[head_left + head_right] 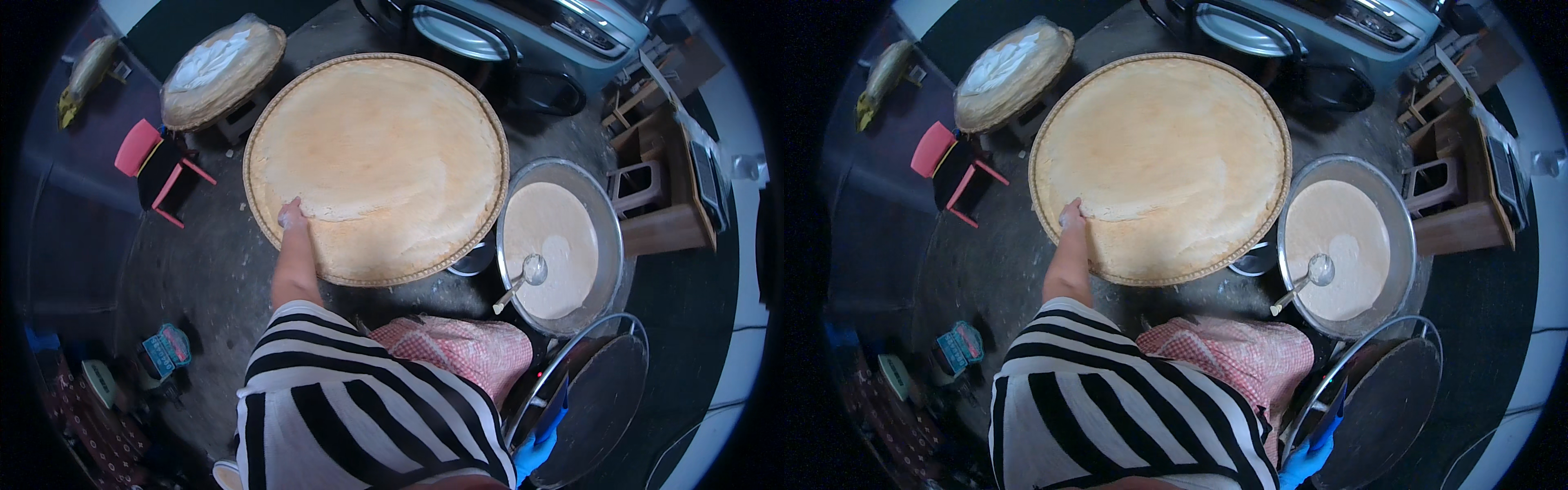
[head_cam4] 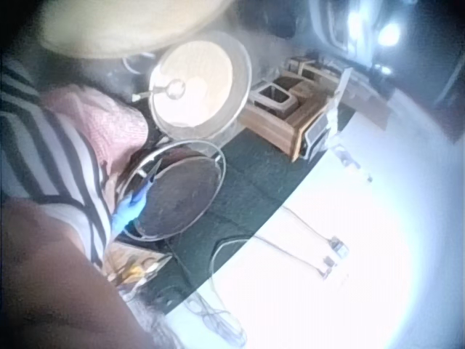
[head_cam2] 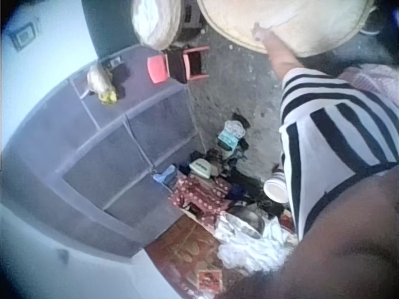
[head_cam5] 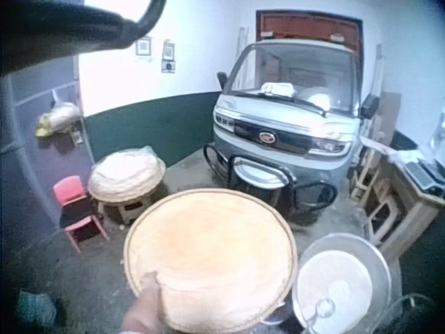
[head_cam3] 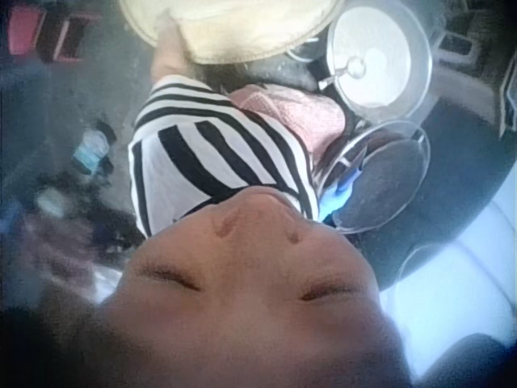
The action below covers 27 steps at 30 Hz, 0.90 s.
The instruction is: The person ladles batter onto a hot griddle, spreads it into a thin circle, cooks it, then lifts and folds the crepe before placing it on a stack. The cycle repeats with additional batter scoops and spreading motions.
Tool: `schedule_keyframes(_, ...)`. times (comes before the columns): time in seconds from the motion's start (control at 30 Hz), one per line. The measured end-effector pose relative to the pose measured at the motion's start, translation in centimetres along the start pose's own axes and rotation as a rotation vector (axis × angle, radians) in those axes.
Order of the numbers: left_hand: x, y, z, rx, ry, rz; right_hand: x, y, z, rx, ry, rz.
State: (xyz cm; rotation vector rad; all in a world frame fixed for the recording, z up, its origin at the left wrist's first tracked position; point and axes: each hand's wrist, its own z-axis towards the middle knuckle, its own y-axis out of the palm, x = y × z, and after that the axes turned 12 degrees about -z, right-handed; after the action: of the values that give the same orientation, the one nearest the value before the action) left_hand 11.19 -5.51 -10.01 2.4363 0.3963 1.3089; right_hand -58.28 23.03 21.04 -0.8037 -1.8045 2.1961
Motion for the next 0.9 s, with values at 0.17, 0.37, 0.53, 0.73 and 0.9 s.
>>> schedule_keyframes(0.17, 0.2, -0.1, 0.3, 0.202, 0.000, 0.624, -1.5, -0.7, -0.2, 0.015, 0.092, 0.061)
schedule_keyframes(0.37, -3.0, 2.2, -6.9, 0.062, 0.809, 1.134, 3.2, -1.0, -2.1, 0.161, 0.412, 0.228)
schedule_keyframes(0.53, -12.2, 4.3, -21.0, -0.930, 0.929, 1.029, 12.0, -1.1, -8.1, 0.502, 0.921, 0.444)
schedule_keyframes(0.73, -22.2, 6.8, -38.6, -1.862, 0.050, 0.974, 21.3, 0.1, -18.2, 0.954, 1.293, 0.638)
schedule_keyframes(0.9, -26.1, 7.6, -45.9, -1.990, 0.047, 1.538, 26.2, -0.8, -22.7, 0.961, 1.459, 0.543)
